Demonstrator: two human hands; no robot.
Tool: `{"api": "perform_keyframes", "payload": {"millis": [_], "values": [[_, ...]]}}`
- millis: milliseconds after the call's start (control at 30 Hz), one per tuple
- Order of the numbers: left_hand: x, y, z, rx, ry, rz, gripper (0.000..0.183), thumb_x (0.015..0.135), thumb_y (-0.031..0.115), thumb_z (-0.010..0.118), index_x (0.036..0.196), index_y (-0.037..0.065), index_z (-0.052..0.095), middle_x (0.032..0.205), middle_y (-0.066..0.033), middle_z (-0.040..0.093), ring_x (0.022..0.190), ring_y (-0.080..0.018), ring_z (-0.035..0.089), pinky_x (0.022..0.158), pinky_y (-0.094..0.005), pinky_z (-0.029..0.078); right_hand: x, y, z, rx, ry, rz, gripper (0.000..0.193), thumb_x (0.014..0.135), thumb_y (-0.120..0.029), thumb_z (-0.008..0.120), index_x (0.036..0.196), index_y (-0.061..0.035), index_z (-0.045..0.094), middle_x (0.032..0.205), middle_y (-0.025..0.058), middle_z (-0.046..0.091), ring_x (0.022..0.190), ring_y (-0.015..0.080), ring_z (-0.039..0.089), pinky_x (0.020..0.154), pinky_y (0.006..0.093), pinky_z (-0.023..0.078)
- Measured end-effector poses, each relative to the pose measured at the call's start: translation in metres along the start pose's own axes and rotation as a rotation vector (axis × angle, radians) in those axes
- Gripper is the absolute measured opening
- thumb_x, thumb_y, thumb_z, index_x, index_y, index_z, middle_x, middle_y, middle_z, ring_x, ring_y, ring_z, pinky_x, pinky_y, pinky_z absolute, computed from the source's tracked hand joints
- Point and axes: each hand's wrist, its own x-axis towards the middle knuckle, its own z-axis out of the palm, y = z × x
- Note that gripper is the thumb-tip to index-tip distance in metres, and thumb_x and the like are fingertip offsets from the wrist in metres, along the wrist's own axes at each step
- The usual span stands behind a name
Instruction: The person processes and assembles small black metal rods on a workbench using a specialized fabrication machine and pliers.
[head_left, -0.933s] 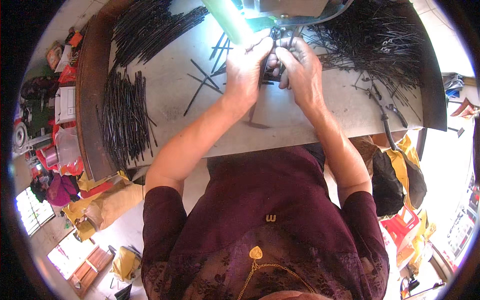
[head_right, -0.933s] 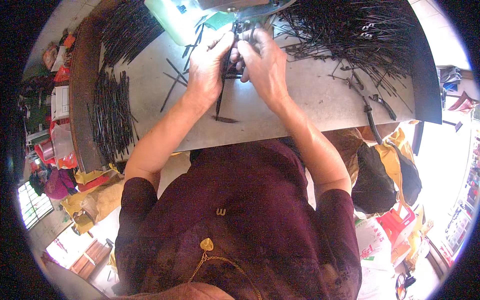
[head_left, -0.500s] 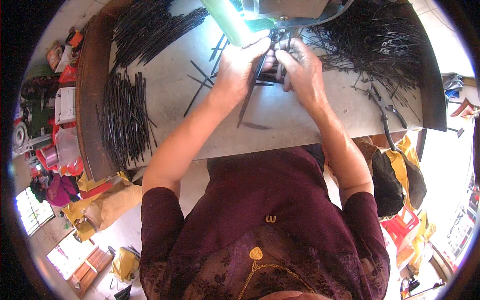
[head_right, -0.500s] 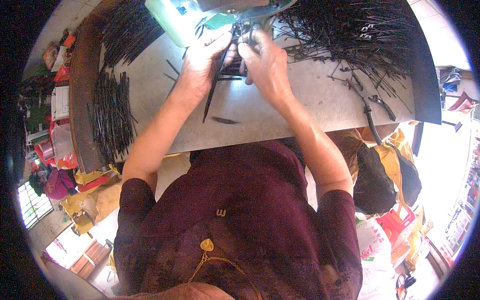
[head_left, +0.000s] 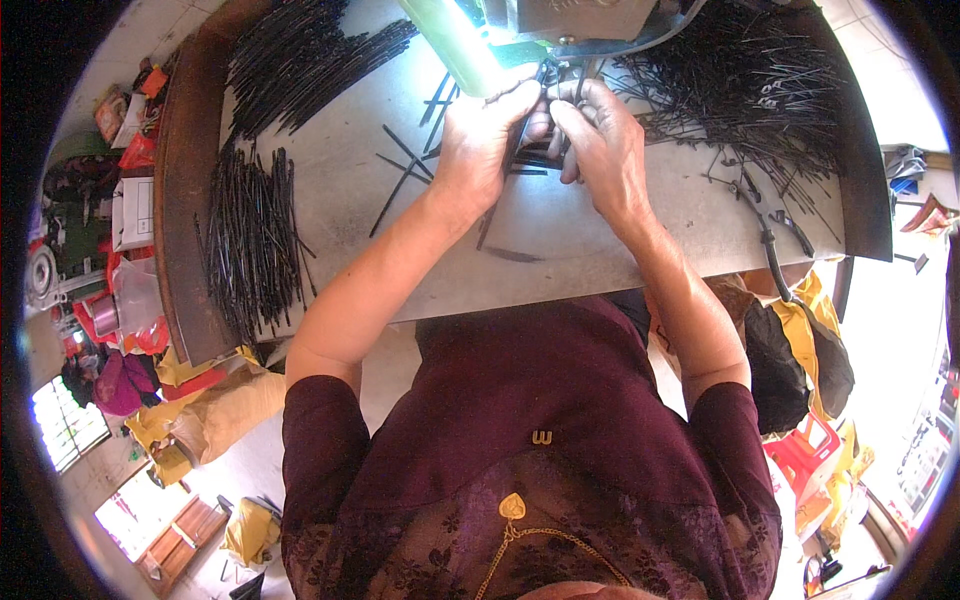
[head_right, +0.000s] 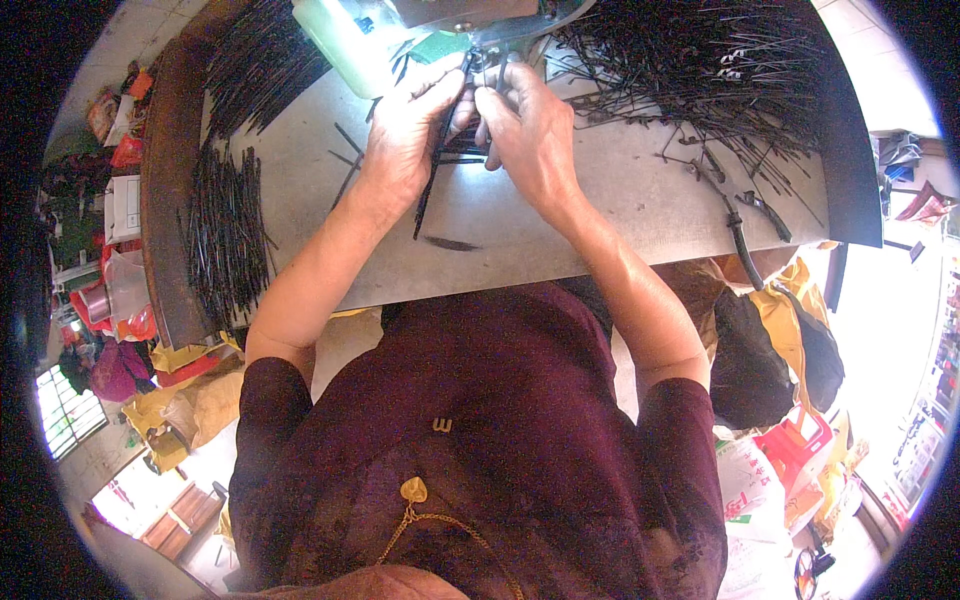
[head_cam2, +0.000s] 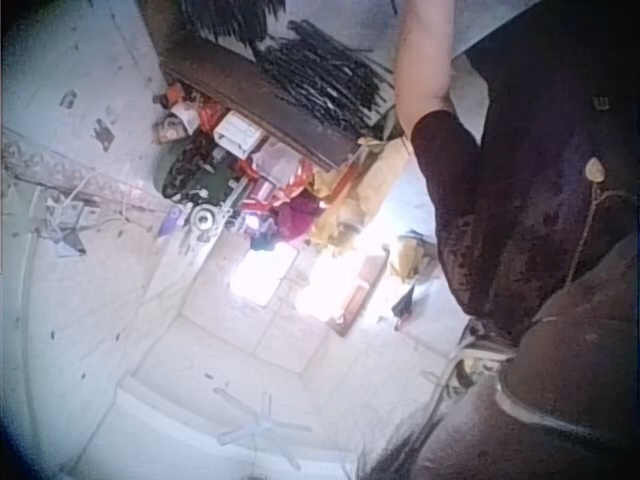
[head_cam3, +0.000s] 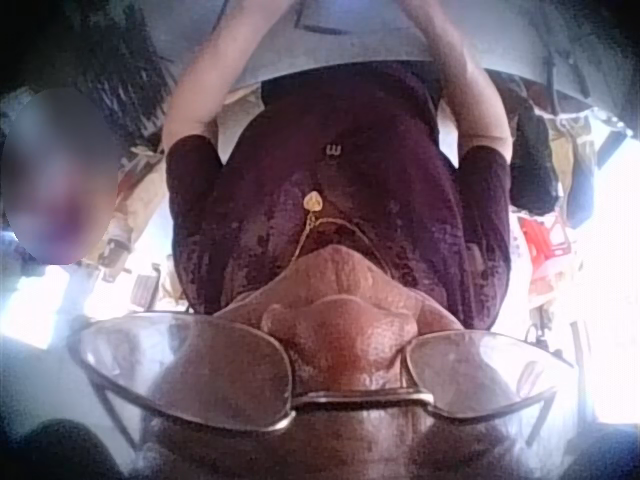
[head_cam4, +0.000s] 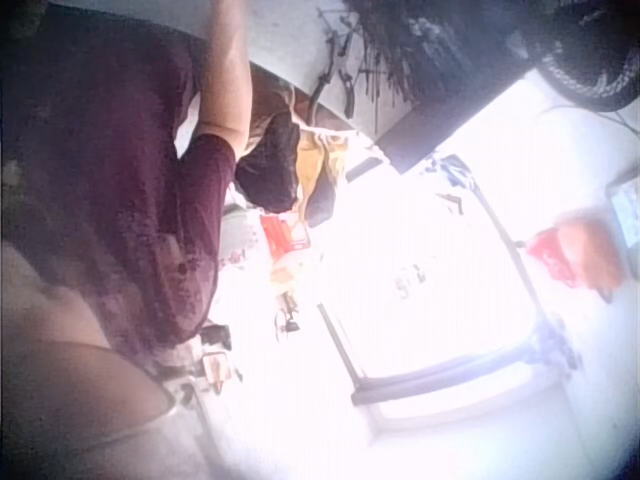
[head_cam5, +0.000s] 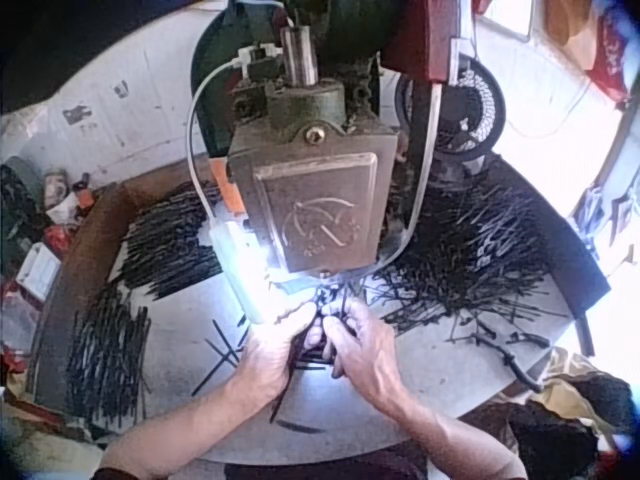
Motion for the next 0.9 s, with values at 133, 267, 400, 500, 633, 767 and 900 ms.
{"api": "perform_keyframes", "payload": {"millis": [133,267,400,500,633,767,900], "values": [[-0.001,-0.004,0.003,-0.022,0.013,-0.009,0.020,0.090,0.007,0.058,0.107,-0.004,0.060,0.079,-0.0028,0.059,0.066,-0.0085,0.055,0.058,-0.0223,0.047,0.000,0.001,0.003,0.047,0.012,-0.010,0.021,0.091,-0.018,0.054,0.104,-0.0020,0.061,0.067,0.0038,0.059,0.045,0.0072,0.049,0.041,0.0209,0.037],[-0.005,-0.003,0.009,-0.006,0.022,-0.004,0.017,0.091,0.007,0.057,0.104,-0.003,0.060,0.076,-0.0025,0.058,0.064,-0.0084,0.054,0.055,-0.0230,0.047,0.000,0.002,0.005,0.104,0.032,-0.014,0.021,0.091,-0.017,0.054,0.103,-0.0013,0.061,0.070,0.0033,0.061,0.045,0.0064,0.048,0.041,0.0201,0.036],[-0.006,-0.004,0.012,-0.041,0.039,-0.012,0.017,0.092,0.009,0.056,0.104,-0.003,0.059,0.075,-0.0024,0.058,0.063,-0.0086,0.053,0.055,-0.0238,0.047,0.001,0.004,0.005,0.094,0.039,-0.027,0.020,0.090,-0.016,0.054,0.103,-0.0012,0.061,0.071,0.0030,0.061,0.046,0.0065,0.048,0.040,0.0202,0.036],[-0.003,-0.008,0.007,-0.029,0.034,0.011,0.020,0.092,0.009,0.057,0.106,-0.004,0.059,0.075,-0.0034,0.059,0.062,-0.0095,0.055,0.055,-0.0237,0.048,0.003,0.004,0.004,0.115,0.029,-0.005,0.019,0.090,-0.015,0.055,0.101,-0.0017,0.061,0.071,0.0028,0.061,0.046,0.0065,0.048,0.040,0.0204,0.036],[0.004,0.010,-0.008,0.257,-0.027,-0.039,0.028,0.091,0.012,0.060,0.115,-0.001,0.057,0.086,-0.0025,0.062,0.068,-0.0087,0.057,0.059,-0.0220,0.049,0.014,0.001,-0.012,-0.040,-0.033,0.018,0.019,0.088,-0.017,0.056,0.098,-0.0010,0.061,0.070,0.0041,0.061,0.047,0.0088,0.050,0.040,0.0233,0.038],[0.012,0.016,-0.013,0.159,-0.065,-0.179,0.031,0.089,0.014,0.064,0.116,0.001,0.057,0.085,-0.0035,0.062,0.067,-0.0086,0.058,0.054,-0.0200,0.048,0.025,-0.001,-0.024,-0.067,-0.168,0.103,0.022,0.085,-0.019,0.058,0.094,0.0001,0.061,0.066,0.0060,0.060,0.045,0.0113,0.051,0.040,0.0260,0.038],[0.014,0.017,-0.015,0.218,-0.088,-0.145,0.028,0.088,0.013,0.064,0.113,0.002,0.057,0.087,-0.0024,0.062,0.066,-0.0079,0.059,0.051,-0.0184,0.047,0.015,0.004,-0.018,0.174,-0.134,0.119,0.018,0.084,-0.022,0.058,0.090,-0.0051,0.061,0.060,0.0035,0.056,0.044,0.0085,0.044,0.041,0.0232,0.033]]}}
